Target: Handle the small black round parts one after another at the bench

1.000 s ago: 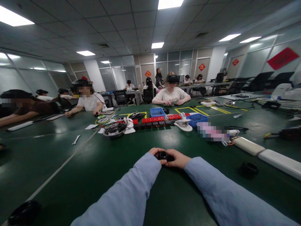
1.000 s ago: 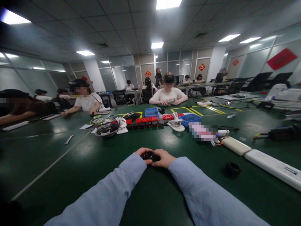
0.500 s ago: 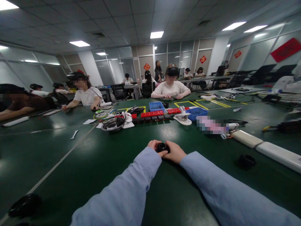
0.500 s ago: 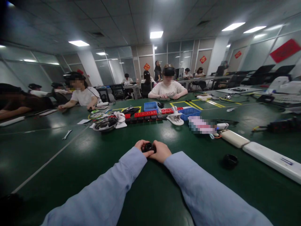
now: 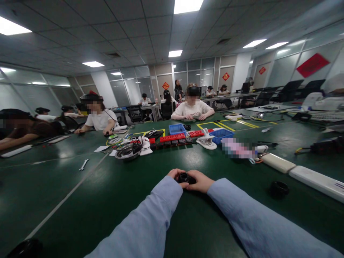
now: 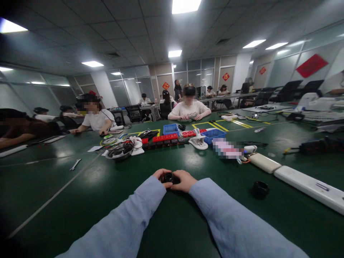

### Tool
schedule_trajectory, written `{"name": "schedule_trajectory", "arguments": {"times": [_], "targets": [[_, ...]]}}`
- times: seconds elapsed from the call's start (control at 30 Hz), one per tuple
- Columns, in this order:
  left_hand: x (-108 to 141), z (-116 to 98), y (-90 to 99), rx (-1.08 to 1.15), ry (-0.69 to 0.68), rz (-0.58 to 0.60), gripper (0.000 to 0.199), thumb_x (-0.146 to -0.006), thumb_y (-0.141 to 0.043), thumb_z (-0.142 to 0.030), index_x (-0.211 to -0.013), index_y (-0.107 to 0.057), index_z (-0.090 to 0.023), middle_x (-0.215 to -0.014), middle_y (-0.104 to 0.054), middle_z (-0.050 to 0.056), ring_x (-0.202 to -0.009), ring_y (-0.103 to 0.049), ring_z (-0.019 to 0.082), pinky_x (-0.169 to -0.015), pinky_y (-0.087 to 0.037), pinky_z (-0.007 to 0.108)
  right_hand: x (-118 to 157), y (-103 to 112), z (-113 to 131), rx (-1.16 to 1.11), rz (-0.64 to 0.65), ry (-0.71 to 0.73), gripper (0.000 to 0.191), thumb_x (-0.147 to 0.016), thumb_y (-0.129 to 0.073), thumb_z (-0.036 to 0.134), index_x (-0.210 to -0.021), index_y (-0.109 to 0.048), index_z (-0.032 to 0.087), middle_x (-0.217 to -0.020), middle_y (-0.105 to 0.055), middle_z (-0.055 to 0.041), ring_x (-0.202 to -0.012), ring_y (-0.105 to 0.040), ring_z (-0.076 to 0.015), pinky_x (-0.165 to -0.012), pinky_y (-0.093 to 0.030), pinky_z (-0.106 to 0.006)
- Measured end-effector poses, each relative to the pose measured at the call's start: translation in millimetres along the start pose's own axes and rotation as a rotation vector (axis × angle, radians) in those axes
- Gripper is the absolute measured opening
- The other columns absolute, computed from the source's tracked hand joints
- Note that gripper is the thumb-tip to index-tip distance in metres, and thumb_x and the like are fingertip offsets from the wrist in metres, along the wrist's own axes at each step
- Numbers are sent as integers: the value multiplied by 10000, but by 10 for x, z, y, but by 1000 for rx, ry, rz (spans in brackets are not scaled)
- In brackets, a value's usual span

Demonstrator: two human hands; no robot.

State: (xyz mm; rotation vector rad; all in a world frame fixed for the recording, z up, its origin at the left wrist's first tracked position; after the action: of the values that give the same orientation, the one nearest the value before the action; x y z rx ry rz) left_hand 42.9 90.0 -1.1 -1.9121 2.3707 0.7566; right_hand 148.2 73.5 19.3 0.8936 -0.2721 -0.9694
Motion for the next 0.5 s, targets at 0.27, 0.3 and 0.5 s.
{"name": "schedule_trajectory", "arguments": {"times": [0.27,0.3,0.5], "targets": [[49,-40,44,-176,57,-163,431,-470,-744,-221,-860,-565,-182,-804,-489,2,-672,-470,124,-628,-401,261,-5,-18,-113,91,-132,-193,316,-587,-663,353,-811,-548,162,-755,-574,-17,-674,-510,-154,-551,-336,-226],[58,-56,61,-204,63,-205,430,-472,-742,-221,-858,-557,-178,-815,-482,6,-694,-477,131,-645,-408,265,1,-4,-111,133,-171,-228,300,-590,-658,346,-791,-533,162,-750,-570,-23,-667,-505,-153,-544,-326,-227],[32,-96,53,-230,32,-151,412,-490,-732,-213,-858,-558,-147,-821,-505,25,-720,-485,147,-659,-410,277,16,21,30,229,-205,-210,314,-613,-631,361,-829,-529,157,-802,-585,-60,-735,-521,-188,-596,-339,-254]]}}
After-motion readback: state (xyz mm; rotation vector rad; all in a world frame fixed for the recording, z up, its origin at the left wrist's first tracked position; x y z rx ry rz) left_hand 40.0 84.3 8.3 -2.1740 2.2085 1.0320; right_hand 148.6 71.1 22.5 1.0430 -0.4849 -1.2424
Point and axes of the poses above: each hand's wrist, its own x-axis away from the middle knuckle, its own y-axis out of the back of the hand, z = x × y, the point moved 8 cm from there along -x, towards the middle knuckle
